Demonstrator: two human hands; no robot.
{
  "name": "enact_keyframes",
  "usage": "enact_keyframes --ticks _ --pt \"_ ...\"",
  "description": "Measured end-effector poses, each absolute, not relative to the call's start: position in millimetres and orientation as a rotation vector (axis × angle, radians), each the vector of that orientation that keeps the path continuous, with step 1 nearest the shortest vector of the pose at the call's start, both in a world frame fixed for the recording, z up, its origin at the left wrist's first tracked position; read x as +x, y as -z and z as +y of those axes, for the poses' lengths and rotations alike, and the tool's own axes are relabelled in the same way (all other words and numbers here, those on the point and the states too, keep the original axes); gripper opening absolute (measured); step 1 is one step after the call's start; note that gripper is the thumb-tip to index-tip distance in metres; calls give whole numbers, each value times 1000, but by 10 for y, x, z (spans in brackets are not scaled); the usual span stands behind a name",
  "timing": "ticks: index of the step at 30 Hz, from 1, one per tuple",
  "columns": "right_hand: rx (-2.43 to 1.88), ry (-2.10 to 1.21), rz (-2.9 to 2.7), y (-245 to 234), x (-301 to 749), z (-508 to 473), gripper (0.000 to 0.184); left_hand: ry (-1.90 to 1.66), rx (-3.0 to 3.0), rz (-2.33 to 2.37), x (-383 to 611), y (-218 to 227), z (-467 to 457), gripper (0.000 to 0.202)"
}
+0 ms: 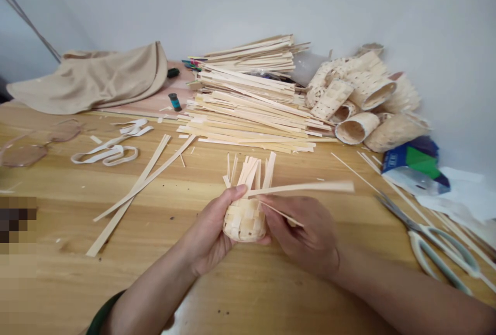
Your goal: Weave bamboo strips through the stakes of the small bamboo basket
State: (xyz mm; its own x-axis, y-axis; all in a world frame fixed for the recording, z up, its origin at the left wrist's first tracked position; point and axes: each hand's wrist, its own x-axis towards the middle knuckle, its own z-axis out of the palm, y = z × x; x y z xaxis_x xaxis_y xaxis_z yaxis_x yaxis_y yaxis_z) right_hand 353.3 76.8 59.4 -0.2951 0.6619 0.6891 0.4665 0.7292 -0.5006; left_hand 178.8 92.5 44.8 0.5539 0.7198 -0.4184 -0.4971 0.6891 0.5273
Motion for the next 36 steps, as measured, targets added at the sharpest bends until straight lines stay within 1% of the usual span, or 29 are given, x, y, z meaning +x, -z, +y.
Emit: enact_keyframes --ticks 3,5,7,9,11,12,14,17,22,27,30,36 --pt "-815 -95 -2071 -542 3591 809 44 -819 373 732 1803 -464 933 23" --pt "-854 -55 -2042 -493 3590 821 45 -897 379 798 1818 -480 939 24" --pt "-927 -135 -1963 -463 3553 817 40 -992 384 872 1832 -500 948 31" --pt "-1031 -427 -1826 -466 3495 807 30 -1058 390 919 1844 -522 957 39" --pt "-1098 -827 -1597 -498 3438 802 23 -1072 405 931 1852 -544 964 43" --pt "-1100 -999 -1475 -520 3415 803 22 -1059 416 925 1854 -555 966 44" --pt "-1096 -1235 -1276 -565 3388 812 24 -1038 435 906 1856 -572 966 42" --pt "-1107 -1414 -1176 -609 3380 825 30 -1015 430 870 1848 -580 960 36" --pt "-1078 -1484 -1157 -589 3375 829 34 -937 484 737 1830 -572 958 35" --pt "-1077 -1452 -1111 -544 3377 843 37 -1004 575 642 1824 -605 950 27" --pt "-1081 -1481 -1096 -529 3381 857 38 -1040 581 715 1816 -604 942 25" --pt "-1103 -1543 -1055 -445 3387 879 39 -1074 536 892 1820 -538 962 31"
